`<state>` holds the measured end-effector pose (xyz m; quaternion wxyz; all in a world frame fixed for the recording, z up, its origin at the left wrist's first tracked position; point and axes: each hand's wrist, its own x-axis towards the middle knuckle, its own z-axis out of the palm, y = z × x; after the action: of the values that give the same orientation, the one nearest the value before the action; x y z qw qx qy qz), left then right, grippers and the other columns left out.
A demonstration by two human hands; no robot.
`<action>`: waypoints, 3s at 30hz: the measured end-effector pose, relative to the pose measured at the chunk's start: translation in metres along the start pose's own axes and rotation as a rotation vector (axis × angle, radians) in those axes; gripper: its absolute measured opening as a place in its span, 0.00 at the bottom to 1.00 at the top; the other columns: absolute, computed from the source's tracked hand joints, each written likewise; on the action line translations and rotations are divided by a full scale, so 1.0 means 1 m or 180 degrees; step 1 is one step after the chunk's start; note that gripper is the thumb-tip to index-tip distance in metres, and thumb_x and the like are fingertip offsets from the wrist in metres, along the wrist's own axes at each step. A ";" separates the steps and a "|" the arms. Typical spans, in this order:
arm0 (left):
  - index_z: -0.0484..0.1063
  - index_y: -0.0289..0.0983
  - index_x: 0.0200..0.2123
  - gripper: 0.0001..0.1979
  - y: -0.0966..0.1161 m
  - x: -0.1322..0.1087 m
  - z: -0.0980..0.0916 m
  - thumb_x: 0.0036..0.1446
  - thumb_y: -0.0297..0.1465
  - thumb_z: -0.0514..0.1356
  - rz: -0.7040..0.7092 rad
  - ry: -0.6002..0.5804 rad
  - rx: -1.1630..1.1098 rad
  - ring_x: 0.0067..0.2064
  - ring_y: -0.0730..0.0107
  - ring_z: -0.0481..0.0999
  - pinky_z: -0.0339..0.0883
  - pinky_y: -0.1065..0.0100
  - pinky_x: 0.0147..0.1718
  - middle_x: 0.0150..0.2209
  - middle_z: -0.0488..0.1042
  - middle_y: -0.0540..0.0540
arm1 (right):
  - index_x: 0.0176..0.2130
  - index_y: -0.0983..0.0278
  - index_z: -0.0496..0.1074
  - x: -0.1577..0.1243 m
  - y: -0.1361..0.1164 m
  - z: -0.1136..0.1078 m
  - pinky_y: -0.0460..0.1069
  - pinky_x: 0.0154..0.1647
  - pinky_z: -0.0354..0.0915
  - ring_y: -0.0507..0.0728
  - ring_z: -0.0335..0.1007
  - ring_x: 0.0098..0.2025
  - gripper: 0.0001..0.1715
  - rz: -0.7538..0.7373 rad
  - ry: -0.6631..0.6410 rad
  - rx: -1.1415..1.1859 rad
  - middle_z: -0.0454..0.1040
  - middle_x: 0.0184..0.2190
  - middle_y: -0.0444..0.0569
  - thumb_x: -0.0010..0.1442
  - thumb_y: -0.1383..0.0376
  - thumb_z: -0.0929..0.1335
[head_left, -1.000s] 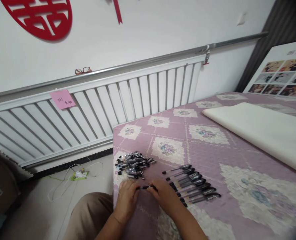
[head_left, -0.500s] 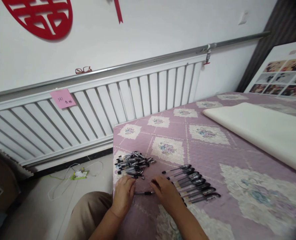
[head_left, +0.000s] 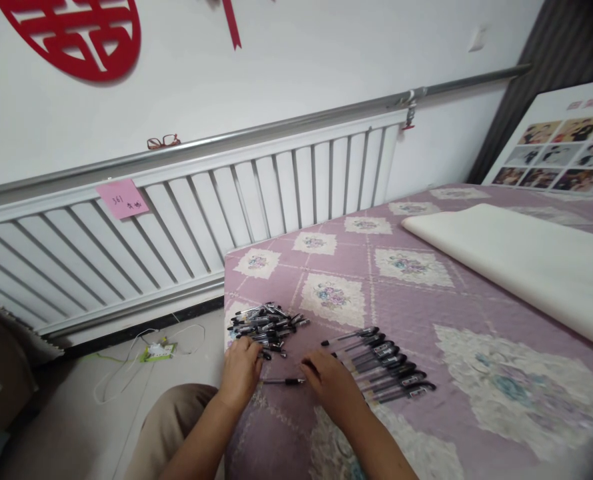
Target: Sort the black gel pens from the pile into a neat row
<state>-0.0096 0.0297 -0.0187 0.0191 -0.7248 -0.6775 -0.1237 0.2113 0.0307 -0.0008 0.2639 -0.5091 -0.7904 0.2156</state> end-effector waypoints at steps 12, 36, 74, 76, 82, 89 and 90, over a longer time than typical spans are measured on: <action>0.73 0.40 0.40 0.12 0.009 -0.003 -0.005 0.53 0.22 0.56 0.0318 0.0026 -0.1192 0.45 0.63 0.72 0.64 0.62 0.46 0.40 0.75 0.46 | 0.40 0.63 0.71 0.000 0.000 0.003 0.50 0.42 0.64 0.58 0.71 0.42 0.11 0.0072 0.0012 0.0553 0.75 0.38 0.52 0.60 0.65 0.61; 0.73 0.40 0.36 0.08 0.038 -0.045 0.017 0.55 0.27 0.55 0.0222 0.0284 -0.1279 0.44 0.61 0.71 0.65 0.57 0.45 0.41 0.74 0.45 | 0.38 0.63 0.72 0.002 0.021 -0.002 0.48 0.32 0.64 0.55 0.69 0.33 0.17 0.0666 0.0289 0.2661 0.74 0.30 0.46 0.54 0.55 0.65; 0.73 0.40 0.36 0.09 0.033 -0.050 0.018 0.56 0.28 0.53 -0.0004 0.0360 -0.1715 0.40 0.62 0.71 0.62 0.60 0.42 0.36 0.75 0.47 | 0.36 0.62 0.74 0.000 0.000 0.005 0.51 0.41 0.63 0.58 0.72 0.38 0.12 0.0219 -0.0522 0.1742 0.78 0.34 0.47 0.53 0.66 0.63; 0.72 0.40 0.35 0.08 0.032 -0.050 0.017 0.55 0.27 0.54 0.0015 0.0399 -0.1683 0.39 0.62 0.71 0.63 0.60 0.42 0.35 0.75 0.48 | 0.36 0.62 0.75 0.000 -0.001 0.006 0.51 0.42 0.63 0.58 0.72 0.39 0.12 0.0253 -0.0558 0.1741 0.78 0.35 0.47 0.52 0.66 0.64; 0.73 0.41 0.36 0.08 0.032 -0.051 0.018 0.56 0.28 0.54 0.0094 0.0510 -0.1565 0.39 0.62 0.72 0.64 0.60 0.41 0.35 0.75 0.48 | 0.36 0.63 0.74 -0.001 -0.005 0.008 0.51 0.41 0.62 0.58 0.71 0.38 0.12 0.0268 -0.0446 0.1652 0.77 0.35 0.47 0.54 0.66 0.63; 0.72 0.44 0.45 0.14 0.031 -0.052 0.019 0.59 0.28 0.52 0.0406 0.0481 -0.1473 0.42 0.63 0.74 0.65 0.58 0.44 0.40 0.76 0.48 | 0.35 0.62 0.74 -0.004 -0.007 0.005 0.49 0.39 0.62 0.56 0.70 0.37 0.11 0.0218 -0.0359 0.1581 0.77 0.33 0.46 0.55 0.66 0.63; 0.73 0.44 0.44 0.13 0.031 -0.053 0.019 0.59 0.28 0.53 0.0410 0.0467 -0.1464 0.41 0.63 0.74 0.65 0.58 0.44 0.39 0.77 0.48 | 0.35 0.62 0.74 -0.004 -0.007 0.005 0.49 0.39 0.62 0.56 0.70 0.37 0.12 0.0214 -0.0367 0.1579 0.77 0.33 0.46 0.55 0.66 0.63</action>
<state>0.0212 -0.0204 -0.0440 -0.0894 -0.7408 -0.5808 -0.3255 0.2045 0.0238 -0.0010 0.3278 -0.4418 -0.7097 0.4402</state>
